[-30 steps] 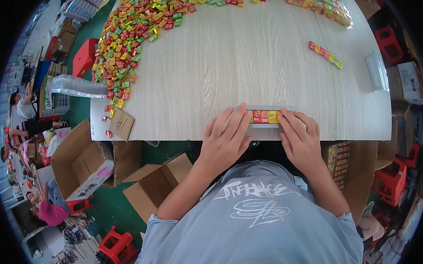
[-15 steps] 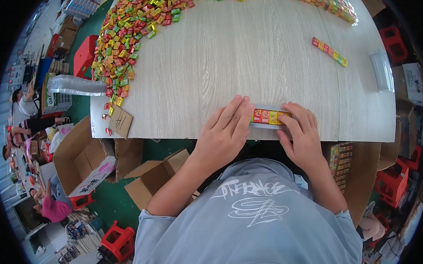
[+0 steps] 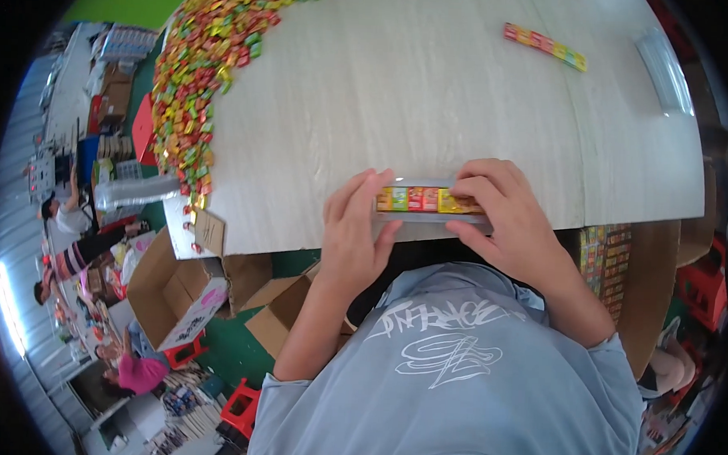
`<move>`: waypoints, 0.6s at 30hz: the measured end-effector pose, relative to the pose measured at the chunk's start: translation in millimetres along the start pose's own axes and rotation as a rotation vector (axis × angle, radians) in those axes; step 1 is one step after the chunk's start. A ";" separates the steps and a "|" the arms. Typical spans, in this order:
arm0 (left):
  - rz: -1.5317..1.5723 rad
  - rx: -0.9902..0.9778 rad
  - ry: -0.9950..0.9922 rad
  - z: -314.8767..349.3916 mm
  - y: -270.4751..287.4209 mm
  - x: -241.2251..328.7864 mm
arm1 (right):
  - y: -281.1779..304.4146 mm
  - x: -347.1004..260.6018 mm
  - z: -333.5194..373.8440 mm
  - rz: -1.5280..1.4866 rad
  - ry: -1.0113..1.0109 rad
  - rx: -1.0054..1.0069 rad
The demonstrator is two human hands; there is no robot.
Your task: Sorting and stacking small colorful packages into organized rows on a wooden table.
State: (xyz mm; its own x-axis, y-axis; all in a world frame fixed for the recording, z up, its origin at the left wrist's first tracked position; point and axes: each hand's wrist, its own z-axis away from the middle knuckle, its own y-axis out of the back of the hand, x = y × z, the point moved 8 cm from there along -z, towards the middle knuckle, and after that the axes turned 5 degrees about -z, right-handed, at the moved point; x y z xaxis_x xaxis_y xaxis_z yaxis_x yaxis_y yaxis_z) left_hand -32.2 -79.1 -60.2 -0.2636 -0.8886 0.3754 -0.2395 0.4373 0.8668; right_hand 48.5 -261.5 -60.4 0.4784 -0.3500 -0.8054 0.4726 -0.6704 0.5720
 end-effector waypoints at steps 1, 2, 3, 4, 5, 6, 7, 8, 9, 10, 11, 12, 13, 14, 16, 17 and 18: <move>0.045 -0.007 0.024 -0.9 -1.6 -2.5 | -0.2 -2.3 -2.2 -0.028 0.029 -0.012; 0.061 -0.011 0.016 0.4 -1.7 -1.7 | 0.4 -3.6 -3.2 -0.057 0.062 -0.030; 0.133 -0.048 0.061 2.9 -4.1 -6.2 | 1.8 0.7 -3.9 -0.046 0.048 -0.027; 0.206 -0.087 0.106 4.2 -8.2 -11.3 | -0.4 2.6 -3.8 -0.016 0.076 -0.057; 0.199 -0.094 0.089 4.9 -8.1 -13.5 | -3.7 1.6 -3.6 0.007 0.111 -0.091; 0.205 -0.094 0.087 3.9 -8.4 -14.3 | -0.6 0.6 -2.8 0.012 0.107 -0.091; 0.198 -0.096 0.056 1.9 -8.7 -12.5 | 3.3 -3.6 -2.1 0.031 0.124 -0.099; 0.184 -0.096 0.027 0.9 -7.4 -11.2 | 4.4 -8.0 -2.6 0.046 0.147 -0.107; 0.183 -0.094 0.027 0.6 -7.8 -12.0 | 3.3 -8.5 -2.6 0.047 0.150 -0.107; 0.184 -0.087 0.012 0.5 -8.8 -11.5 | 1.7 -8.7 -2.3 0.083 0.160 -0.104; 0.188 -0.080 -0.005 0.6 -9.8 -11.0 | 0.9 -9.1 -1.7 0.122 0.168 -0.100; 0.192 -0.077 -0.008 1.1 -9.5 -11.7 | 1.5 -9.4 -2.5 0.127 0.167 -0.099; 0.189 -0.065 -0.016 1.9 -8.0 -12.1 | 1.1 -10.6 -3.8 0.128 0.180 -0.117; 0.186 -0.051 -0.023 2.4 -7.3 -12.1 | 0.9 -11.7 -4.2 0.130 0.194 -0.137; 0.186 -0.033 -0.035 3.6 -7.6 -13.0 | 1.5 -11.3 -5.2 0.109 0.163 -0.161; 0.180 -0.021 -0.044 3.9 -7.8 -13.7 | 0.9 -9.7 -6.5 0.080 0.133 -0.184; 0.183 -0.009 -0.047 4.3 -7.9 -14.0 | 1.0 -10.8 -6.8 0.091 0.138 -0.185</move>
State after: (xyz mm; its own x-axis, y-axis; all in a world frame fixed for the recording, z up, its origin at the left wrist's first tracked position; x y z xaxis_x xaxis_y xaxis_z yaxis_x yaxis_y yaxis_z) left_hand -30.6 -69.5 -73.7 -0.3450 -0.7868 0.5117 -0.1752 0.5896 0.7885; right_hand 48.9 -253.9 -50.0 0.6156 -0.3025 -0.7276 0.5443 -0.5045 0.6703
